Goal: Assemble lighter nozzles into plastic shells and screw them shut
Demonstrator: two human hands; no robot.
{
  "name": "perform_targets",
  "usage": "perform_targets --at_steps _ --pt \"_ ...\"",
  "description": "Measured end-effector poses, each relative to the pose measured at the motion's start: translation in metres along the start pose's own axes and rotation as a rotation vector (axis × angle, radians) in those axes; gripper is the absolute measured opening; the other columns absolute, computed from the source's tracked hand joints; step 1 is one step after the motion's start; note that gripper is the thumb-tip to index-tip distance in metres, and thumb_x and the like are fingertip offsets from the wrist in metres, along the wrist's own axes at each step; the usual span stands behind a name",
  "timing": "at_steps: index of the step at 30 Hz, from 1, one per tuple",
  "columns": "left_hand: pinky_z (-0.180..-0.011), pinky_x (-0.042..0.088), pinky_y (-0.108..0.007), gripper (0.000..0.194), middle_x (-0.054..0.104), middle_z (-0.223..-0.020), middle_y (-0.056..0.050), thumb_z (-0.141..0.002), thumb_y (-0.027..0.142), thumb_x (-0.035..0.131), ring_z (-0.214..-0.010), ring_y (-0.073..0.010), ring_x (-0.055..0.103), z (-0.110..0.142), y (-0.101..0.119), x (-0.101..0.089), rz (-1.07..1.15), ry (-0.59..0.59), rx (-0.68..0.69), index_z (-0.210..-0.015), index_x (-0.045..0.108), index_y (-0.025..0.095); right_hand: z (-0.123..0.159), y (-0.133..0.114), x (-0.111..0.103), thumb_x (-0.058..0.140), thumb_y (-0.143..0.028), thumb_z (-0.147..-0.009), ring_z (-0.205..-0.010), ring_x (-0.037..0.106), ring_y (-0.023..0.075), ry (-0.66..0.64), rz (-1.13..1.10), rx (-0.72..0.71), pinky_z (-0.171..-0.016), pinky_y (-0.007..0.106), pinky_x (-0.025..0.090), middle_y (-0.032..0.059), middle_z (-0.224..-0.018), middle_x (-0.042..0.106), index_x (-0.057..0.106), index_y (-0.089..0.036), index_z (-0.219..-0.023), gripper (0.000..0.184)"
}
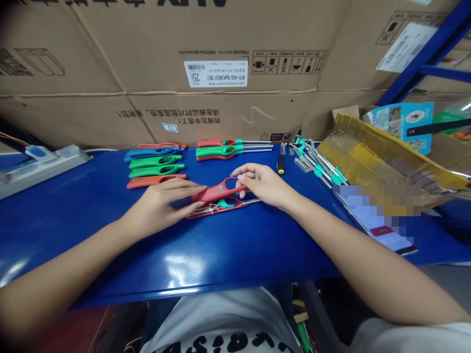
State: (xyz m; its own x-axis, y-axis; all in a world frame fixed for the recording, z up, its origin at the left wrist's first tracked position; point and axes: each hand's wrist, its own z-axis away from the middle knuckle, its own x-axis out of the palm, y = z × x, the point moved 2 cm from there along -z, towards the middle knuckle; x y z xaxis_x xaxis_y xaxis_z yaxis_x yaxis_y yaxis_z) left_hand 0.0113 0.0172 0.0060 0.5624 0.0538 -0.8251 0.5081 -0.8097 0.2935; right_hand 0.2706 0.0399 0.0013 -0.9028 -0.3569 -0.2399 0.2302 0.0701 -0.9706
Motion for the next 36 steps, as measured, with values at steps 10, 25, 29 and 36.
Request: perform_targets --at_steps 10,25,29,36 --pt "-0.081 0.056 -0.031 0.025 0.076 -0.097 -0.007 -0.092 0.036 0.066 -0.085 -0.0207 0.071 -0.004 0.004 -0.023 0.05 -0.309 -0.024 -0.109 0.075 0.02 0.01 -0.008 0.014 0.07 -0.034 -0.089 -0.1 0.064 0.0212 -0.108 0.545 -0.32 -0.091 0.036 0.049 0.007 -0.112 0.071 0.069 -0.021 -0.123 0.036" --pt "-0.084 0.055 -0.033 0.028 0.074 -0.1 -0.006 -0.089 0.03 0.065 -0.089 -0.0213 0.07 0.0 0.0 -0.016 0.027 -0.392 -0.059 -0.114 0.074 0.021 0.012 -0.001 0.017 0.064 -0.04 -0.095 -0.111 0.054 0.0263 -0.207 0.83 -0.462 -0.097 0.043 0.037 0.0095 -0.117 0.064 0.064 -0.023 -0.119 0.03" --pt "-0.087 0.055 -0.035 0.029 0.074 -0.103 -0.007 -0.09 0.03 0.064 -0.092 -0.0221 0.069 0.0 0.001 -0.015 0.016 -0.392 -0.049 -0.116 0.073 0.02 0.011 0.0 0.016 0.064 -0.041 -0.095 -0.11 0.055 0.0258 -0.214 0.835 -0.463 -0.097 0.042 0.037 0.0089 -0.116 0.064 0.064 -0.023 -0.117 0.029" --pt "-0.087 0.056 -0.034 0.03 0.073 -0.106 -0.009 -0.09 0.03 0.064 -0.094 -0.0227 0.07 0.0 0.001 -0.014 -0.003 -0.385 -0.036 -0.117 0.073 0.02 0.01 0.002 0.017 0.065 -0.042 -0.094 -0.108 0.055 0.0259 -0.214 0.842 -0.457 -0.097 0.043 0.037 0.0089 -0.114 0.065 0.064 -0.023 -0.116 0.029"
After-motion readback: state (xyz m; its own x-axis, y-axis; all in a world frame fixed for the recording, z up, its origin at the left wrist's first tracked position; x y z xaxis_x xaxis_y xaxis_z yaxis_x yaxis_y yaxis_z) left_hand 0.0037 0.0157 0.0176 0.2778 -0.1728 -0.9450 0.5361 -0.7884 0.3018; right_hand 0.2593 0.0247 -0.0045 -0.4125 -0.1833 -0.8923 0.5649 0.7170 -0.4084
